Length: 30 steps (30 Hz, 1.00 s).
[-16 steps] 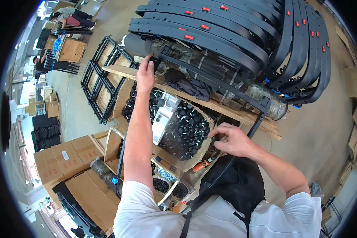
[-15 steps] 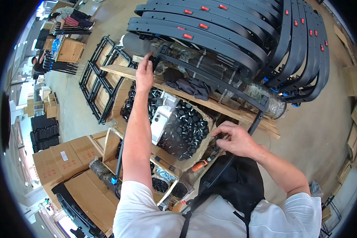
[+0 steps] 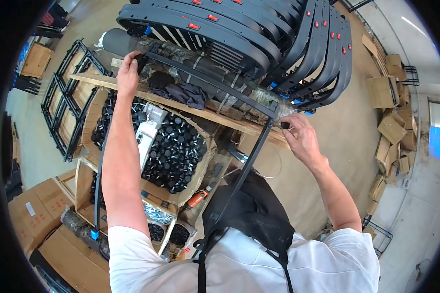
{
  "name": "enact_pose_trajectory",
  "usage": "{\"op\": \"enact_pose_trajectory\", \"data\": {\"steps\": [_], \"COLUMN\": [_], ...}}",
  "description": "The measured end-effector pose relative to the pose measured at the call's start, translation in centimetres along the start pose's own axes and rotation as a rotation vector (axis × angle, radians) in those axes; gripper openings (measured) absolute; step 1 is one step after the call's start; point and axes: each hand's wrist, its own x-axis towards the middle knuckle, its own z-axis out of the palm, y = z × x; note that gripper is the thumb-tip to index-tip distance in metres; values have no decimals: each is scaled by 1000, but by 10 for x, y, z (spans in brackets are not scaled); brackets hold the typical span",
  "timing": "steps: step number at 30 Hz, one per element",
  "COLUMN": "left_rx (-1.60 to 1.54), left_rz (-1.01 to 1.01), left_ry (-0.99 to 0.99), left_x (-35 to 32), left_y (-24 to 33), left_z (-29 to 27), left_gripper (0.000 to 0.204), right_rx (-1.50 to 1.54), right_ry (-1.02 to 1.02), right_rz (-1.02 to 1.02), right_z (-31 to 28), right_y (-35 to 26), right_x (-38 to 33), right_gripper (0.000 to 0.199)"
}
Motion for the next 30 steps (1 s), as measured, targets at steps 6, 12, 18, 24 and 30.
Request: {"op": "enact_pose_trajectory", "data": {"steps": [6, 12, 18, 24, 30], "left_rx": [150, 79, 126, 76, 223], "left_rz": [-118, 18, -164, -112, -173], "left_ry": [90, 119, 31, 110, 66], "left_x": [-3, -2, -2, -3, -6], "left_y": [23, -2, 19, 2, 16], "left_z": [2, -17, -6, -8, -7], "left_gripper": [30, 30, 33, 33, 32], "right_rx": [-66, -138, -411, -508, -555], "right_ry": [-124, -170, -213, -214, -347], "right_rz": [-116, -219, -77, 10, 121], "right_z": [11, 18, 13, 26, 14], "right_y": [-2, -14, -27, -25, -35], "right_x": [9, 19, 23, 36, 35], "right_gripper": [32, 34, 30, 37, 49]}}
